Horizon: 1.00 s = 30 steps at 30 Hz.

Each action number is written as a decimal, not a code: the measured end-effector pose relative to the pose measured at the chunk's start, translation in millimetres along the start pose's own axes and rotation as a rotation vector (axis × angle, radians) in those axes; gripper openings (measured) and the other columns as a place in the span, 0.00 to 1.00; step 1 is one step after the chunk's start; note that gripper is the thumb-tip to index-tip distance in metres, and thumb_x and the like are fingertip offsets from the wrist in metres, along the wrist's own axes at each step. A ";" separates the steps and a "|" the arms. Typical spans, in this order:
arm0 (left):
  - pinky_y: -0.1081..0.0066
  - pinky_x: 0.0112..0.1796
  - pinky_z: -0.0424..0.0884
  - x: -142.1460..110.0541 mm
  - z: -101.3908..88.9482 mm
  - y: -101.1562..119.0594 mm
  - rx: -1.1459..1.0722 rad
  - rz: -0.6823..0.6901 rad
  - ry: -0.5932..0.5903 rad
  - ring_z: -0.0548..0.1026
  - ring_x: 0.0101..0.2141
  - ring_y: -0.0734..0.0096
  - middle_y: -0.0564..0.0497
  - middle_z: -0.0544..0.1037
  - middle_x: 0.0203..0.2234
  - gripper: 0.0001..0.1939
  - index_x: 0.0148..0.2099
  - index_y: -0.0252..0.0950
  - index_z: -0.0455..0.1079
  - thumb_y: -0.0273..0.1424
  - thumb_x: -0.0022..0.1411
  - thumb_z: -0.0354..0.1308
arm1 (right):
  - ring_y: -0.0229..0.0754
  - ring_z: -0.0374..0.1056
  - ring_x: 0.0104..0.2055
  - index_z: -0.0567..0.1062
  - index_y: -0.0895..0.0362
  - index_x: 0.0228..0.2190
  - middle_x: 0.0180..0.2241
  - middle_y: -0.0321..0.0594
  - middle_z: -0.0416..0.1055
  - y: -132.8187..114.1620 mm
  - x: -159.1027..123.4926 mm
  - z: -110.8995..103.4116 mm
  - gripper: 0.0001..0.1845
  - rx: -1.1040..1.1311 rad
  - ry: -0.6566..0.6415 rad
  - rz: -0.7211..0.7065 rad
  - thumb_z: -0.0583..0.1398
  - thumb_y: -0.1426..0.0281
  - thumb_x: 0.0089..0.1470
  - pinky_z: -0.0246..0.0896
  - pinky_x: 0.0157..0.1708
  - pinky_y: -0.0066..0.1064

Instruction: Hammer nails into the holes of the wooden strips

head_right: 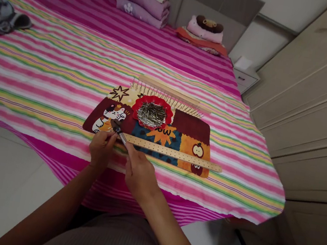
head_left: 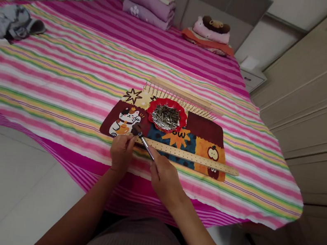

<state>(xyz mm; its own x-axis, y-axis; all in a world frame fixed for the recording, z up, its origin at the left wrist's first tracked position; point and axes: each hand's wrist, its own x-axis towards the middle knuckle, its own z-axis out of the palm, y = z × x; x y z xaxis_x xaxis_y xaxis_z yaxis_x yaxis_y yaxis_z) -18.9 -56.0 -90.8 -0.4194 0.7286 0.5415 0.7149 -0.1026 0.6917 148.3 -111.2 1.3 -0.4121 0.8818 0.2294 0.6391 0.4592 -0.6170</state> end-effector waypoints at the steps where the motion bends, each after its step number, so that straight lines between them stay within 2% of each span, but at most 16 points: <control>1: 0.69 0.35 0.65 -0.2 0.4 -0.7 0.003 0.001 -0.003 0.69 0.30 0.67 0.51 0.72 0.24 0.10 0.30 0.38 0.69 0.36 0.60 0.54 | 0.46 0.71 0.39 0.58 0.53 0.62 0.39 0.45 0.75 -0.9 -0.7 -1.0 0.30 -0.017 0.008 0.001 0.48 0.76 0.59 0.68 0.37 0.36; 8: 0.68 0.36 0.65 -1.0 -0.7 -1.2 -0.007 0.020 -0.006 0.71 0.32 0.67 0.50 0.73 0.25 0.09 0.30 0.38 0.69 0.36 0.60 0.54 | 0.43 0.69 0.37 0.56 0.53 0.63 0.37 0.44 0.73 -10.5 -1.6 -7.6 0.28 -0.025 0.086 -0.027 0.47 0.72 0.62 0.68 0.38 0.35; 13: 0.69 0.34 0.64 -2.8 -1.6 -3.5 0.019 -0.007 -0.045 0.69 0.30 0.68 0.51 0.71 0.23 0.09 0.29 0.38 0.68 0.35 0.59 0.55 | 0.43 0.71 0.36 0.59 0.51 0.62 0.38 0.42 0.75 -1.8 -1.8 -3.0 0.30 -0.034 -0.009 -0.018 0.48 0.75 0.59 0.69 0.36 0.35; 19: 0.68 0.36 0.65 -3.0 -0.6 -3.7 0.000 0.014 -0.019 0.70 0.31 0.67 0.50 0.73 0.25 0.10 0.29 0.38 0.68 0.36 0.60 0.54 | 0.43 0.70 0.48 0.62 0.51 0.61 0.49 0.44 0.73 10.2 -11.2 -29.8 0.27 0.045 0.263 -0.025 0.50 0.73 0.61 0.68 0.46 0.36; 22: 0.68 0.37 0.65 -2.2 -0.5 -2.7 -0.010 0.009 -0.021 0.70 0.32 0.67 0.50 0.74 0.26 0.09 0.30 0.38 0.69 0.35 0.60 0.54 | 0.42 0.72 0.47 0.66 0.53 0.58 0.47 0.42 0.75 37.1 -19.3 -42.5 0.24 0.078 0.364 0.109 0.52 0.70 0.60 0.68 0.45 0.34; 27: 0.67 0.36 0.66 0.8 -6.1 -1.3 -0.032 0.007 -0.041 0.71 0.32 0.67 0.50 0.74 0.27 0.08 0.33 0.38 0.70 0.36 0.59 0.55 | 0.44 0.73 0.42 0.69 0.59 0.56 0.41 0.44 0.77 108.3 -37.2 -49.4 0.27 0.024 0.587 0.410 0.52 0.63 0.57 0.68 0.42 0.36; 30: 0.68 0.35 0.66 3.5 -16.0 7.4 -0.009 -0.009 -0.010 0.70 0.30 0.68 0.51 0.72 0.27 0.08 0.35 0.37 0.70 0.37 0.59 0.56 | 0.46 0.72 0.44 0.69 0.61 0.55 0.43 0.47 0.76 140.7 -44.7 -52.7 0.29 0.002 0.649 0.518 0.52 0.62 0.55 0.67 0.43 0.37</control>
<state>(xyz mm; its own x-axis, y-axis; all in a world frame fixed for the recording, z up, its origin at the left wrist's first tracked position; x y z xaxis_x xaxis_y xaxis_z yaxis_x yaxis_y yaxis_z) -24.0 -65.0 -76.1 -0.4201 0.7360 0.5309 0.7059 -0.1026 0.7008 290.9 -80.3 -56.1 0.3909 0.8688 0.3040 0.6437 -0.0220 -0.7650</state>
